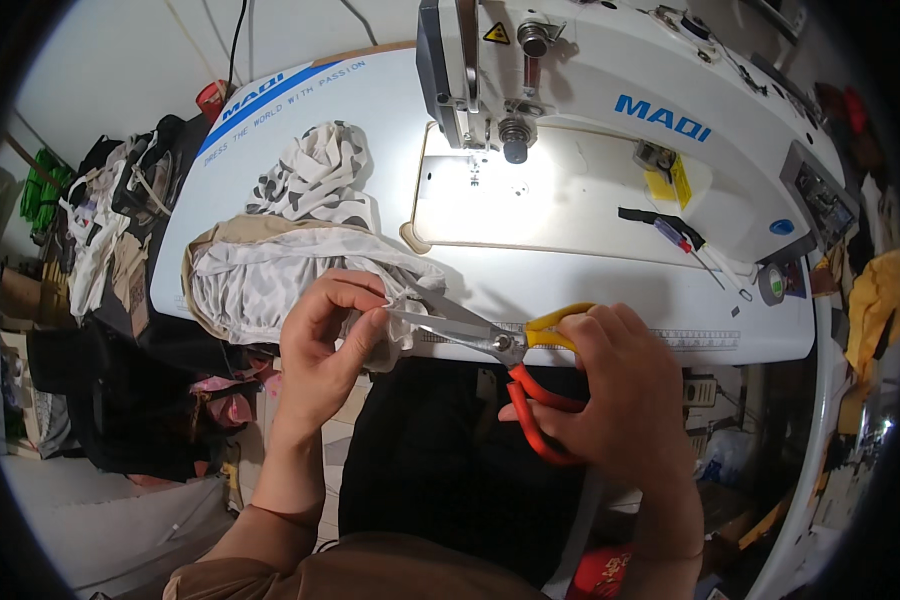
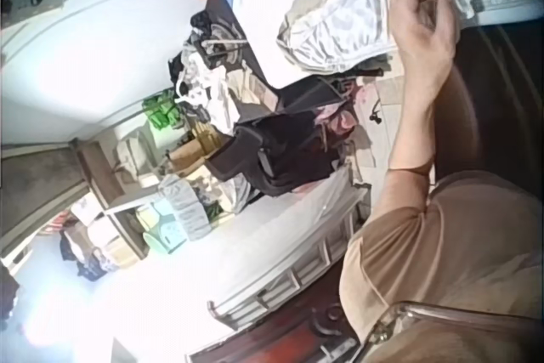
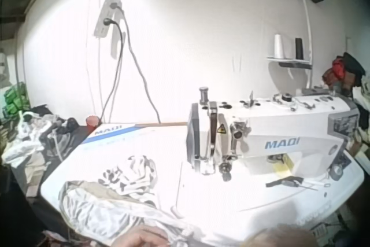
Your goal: The person trims the edges of a patterned fabric with scissors and then guides the material through an electric sewing machine to stitch the pieces together.
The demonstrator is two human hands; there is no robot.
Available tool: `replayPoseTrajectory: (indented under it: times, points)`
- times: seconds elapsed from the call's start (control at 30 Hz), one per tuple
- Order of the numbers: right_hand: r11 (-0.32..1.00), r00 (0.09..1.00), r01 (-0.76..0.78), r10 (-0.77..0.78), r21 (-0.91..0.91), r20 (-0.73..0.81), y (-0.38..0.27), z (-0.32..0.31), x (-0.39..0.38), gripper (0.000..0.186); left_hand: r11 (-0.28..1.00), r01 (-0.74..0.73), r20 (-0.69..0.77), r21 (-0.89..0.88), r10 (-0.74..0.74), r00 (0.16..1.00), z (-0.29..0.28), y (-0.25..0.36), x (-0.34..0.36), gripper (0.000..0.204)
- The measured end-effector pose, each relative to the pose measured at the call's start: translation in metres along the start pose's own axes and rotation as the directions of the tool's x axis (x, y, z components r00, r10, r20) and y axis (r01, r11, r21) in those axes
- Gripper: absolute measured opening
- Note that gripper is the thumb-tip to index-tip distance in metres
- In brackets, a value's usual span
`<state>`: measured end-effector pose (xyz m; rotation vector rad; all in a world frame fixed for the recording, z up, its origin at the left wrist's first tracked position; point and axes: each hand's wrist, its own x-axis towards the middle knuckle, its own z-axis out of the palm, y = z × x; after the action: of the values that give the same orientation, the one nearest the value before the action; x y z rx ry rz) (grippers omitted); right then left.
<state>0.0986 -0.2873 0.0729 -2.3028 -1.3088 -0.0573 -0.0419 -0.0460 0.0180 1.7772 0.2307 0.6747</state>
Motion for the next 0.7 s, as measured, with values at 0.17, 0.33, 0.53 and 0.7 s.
replayPoseTrajectory:
  times: [0.17, 0.33, 0.53, 0.7]
  points:
    - [0.996, 0.994, 0.079, -0.076, -0.037, 0.076, -0.002, 0.000, 0.012, 0.059, 0.983, -0.106, -0.074, 0.149, 0.118, 0.990, -0.001, 0.003, -0.003, 0.013]
    - [0.985, 0.985, 0.170, -0.168, -0.023, 0.043, -0.002, 0.012, 0.018, 0.060, 0.987, -0.122, -0.082, 0.102, 0.130, 0.988, -0.002, 0.002, -0.005, 0.014]
    - [0.986, 0.983, 0.168, -0.168, 0.000, 0.077, 0.002, 0.018, 0.018, 0.059, 0.976, -0.178, -0.065, 0.129, 0.187, 0.980, -0.006, -0.002, -0.004, 0.013]
    - [0.982, 0.980, 0.185, -0.187, 0.033, 0.062, 0.006, 0.024, 0.017, 0.057, 0.986, 0.053, -0.046, -0.156, -0.061, 0.997, -0.002, 0.002, -0.008, 0.009]
